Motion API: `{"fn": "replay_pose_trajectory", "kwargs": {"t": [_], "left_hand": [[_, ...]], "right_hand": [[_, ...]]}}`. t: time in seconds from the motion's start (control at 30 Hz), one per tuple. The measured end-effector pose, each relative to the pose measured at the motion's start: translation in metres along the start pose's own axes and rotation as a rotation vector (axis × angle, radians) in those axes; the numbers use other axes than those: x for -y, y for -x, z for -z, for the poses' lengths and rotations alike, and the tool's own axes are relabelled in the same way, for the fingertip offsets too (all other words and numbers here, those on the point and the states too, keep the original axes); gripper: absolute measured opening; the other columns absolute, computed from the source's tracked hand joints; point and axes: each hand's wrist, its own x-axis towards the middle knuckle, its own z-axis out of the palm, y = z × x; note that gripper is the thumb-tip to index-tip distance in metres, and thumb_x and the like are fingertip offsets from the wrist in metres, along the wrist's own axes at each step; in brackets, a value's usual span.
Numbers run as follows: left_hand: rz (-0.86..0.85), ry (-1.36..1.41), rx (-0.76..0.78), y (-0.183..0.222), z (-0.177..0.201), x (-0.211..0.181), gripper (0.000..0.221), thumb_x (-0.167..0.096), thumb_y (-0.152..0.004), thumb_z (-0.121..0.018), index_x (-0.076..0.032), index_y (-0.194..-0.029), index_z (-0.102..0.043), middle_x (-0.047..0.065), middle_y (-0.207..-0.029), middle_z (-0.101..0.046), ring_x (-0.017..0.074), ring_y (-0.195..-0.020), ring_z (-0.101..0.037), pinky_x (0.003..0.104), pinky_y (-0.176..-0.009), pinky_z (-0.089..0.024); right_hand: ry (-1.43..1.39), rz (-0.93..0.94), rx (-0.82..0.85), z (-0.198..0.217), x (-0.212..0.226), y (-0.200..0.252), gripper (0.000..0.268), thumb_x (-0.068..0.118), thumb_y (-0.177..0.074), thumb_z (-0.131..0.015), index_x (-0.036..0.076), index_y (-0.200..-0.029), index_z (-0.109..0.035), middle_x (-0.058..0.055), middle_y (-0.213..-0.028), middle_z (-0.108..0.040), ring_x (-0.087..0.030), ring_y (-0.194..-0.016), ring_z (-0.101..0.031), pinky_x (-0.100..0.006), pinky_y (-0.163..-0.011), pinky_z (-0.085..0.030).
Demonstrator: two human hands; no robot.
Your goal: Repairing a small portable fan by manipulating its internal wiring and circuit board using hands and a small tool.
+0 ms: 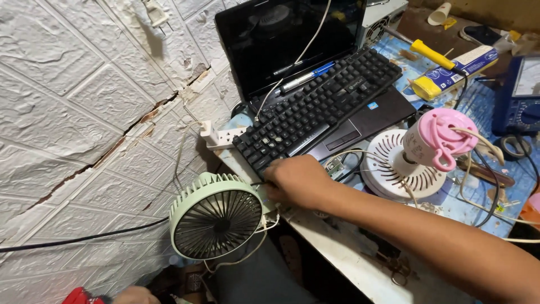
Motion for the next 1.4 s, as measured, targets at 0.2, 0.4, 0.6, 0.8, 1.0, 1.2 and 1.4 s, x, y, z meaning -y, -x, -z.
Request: {"fn": "replay_pose_trajectory", "kwargs": {"t": [0.2, 0.4, 0.6, 0.8, 1.0, 1.2, 1.4], "left_hand": [[1.265, 0.369, 0.033, -0.180, 0.161, -0.151, 0.068, -0.031, -0.106, -0.068, 0.016, -0.080, -0.109, 0.030, -0.087, -0.107, 0.0379, -0.085, -0.092, 0.040, -0.096, -0.057], [0.233, -0.106, -0.513, -0.346, 0.227, -0.355, 0.013, -0.011, -0.104, -0.079, -0.007, -0.112, -0.088, 0.007, -0.104, -0.083, 0.0195, -0.088, -0.072, 0.033, -0.085, -0.054], [0.545, -0.030, 0.166, -0.474, 0.264, -0.361, 0.059, -0.058, -0.090, -0.069, -0.035, -0.143, -0.082, -0.017, -0.141, -0.085, 0.0145, -0.100, -0.081, 0.036, -0.096, -0.055], [0.278, 0.183, 0.745, -0.533, 0.222, -0.314, 0.074, -0.036, -0.103, -0.066, 0.001, -0.167, -0.053, 0.027, -0.158, -0.071, 0.0454, -0.153, -0.062, 0.058, -0.132, -0.042], [0.358, 0.102, 0.822, -0.541, 0.186, -0.249, 0.029, -0.038, -0.099, -0.077, -0.022, -0.117, -0.093, -0.001, -0.103, -0.091, 0.0171, -0.105, -0.082, 0.032, -0.097, -0.060], [0.426, 0.172, 0.876, -0.516, 0.184, -0.232, 0.030, -0.037, -0.101, -0.077, -0.019, -0.119, -0.093, 0.003, -0.094, -0.088, 0.0196, -0.094, -0.075, 0.033, -0.091, -0.057], [0.405, 0.076, 0.860, -0.505, 0.157, -0.177, 0.032, -0.034, -0.103, -0.076, -0.022, -0.128, -0.090, 0.006, -0.108, -0.091, 0.0251, -0.108, -0.083, 0.040, -0.102, -0.062]], "right_hand": [[-0.114, -0.002, -0.244, 0.000, -0.018, -0.003, 0.016, 0.028, -0.099, -0.067, 0.018, -0.100, -0.080, 0.001, -0.099, -0.081, -0.029, -0.078, -0.076, -0.048, -0.052, -0.052], [-0.213, -0.049, -0.306, 0.020, -0.030, -0.003, 0.020, 0.031, -0.106, -0.063, 0.015, -0.110, -0.075, -0.004, -0.101, -0.081, -0.027, -0.085, -0.076, -0.046, -0.064, -0.056], [-0.339, -0.047, -0.441, 0.031, -0.037, -0.004, 0.016, 0.028, -0.108, -0.064, 0.016, -0.108, -0.073, -0.002, -0.099, -0.076, -0.023, -0.084, -0.071, -0.041, -0.071, -0.052], [-0.373, -0.009, -0.441, 0.034, -0.035, -0.003, 0.024, 0.035, -0.113, -0.061, 0.015, -0.110, -0.073, -0.007, -0.088, -0.074, -0.033, -0.081, -0.078, -0.042, -0.063, -0.061], [-0.258, 0.097, -0.466, 0.041, -0.040, -0.003, 0.023, 0.031, -0.114, -0.058, 0.013, -0.108, -0.071, -0.007, -0.081, -0.069, -0.033, -0.070, -0.072, -0.042, -0.057, -0.056], [-0.223, 0.209, -0.518, 0.033, -0.048, -0.004, 0.025, 0.030, -0.115, -0.054, 0.013, -0.108, -0.071, -0.004, -0.079, -0.066, -0.028, -0.066, -0.069, -0.039, -0.056, -0.055], [-0.232, 0.140, -0.571, 0.042, -0.062, -0.001, 0.021, 0.027, -0.115, -0.056, 0.012, -0.111, -0.071, -0.005, -0.085, -0.069, -0.029, -0.071, -0.072, -0.040, -0.059, -0.056]]}}
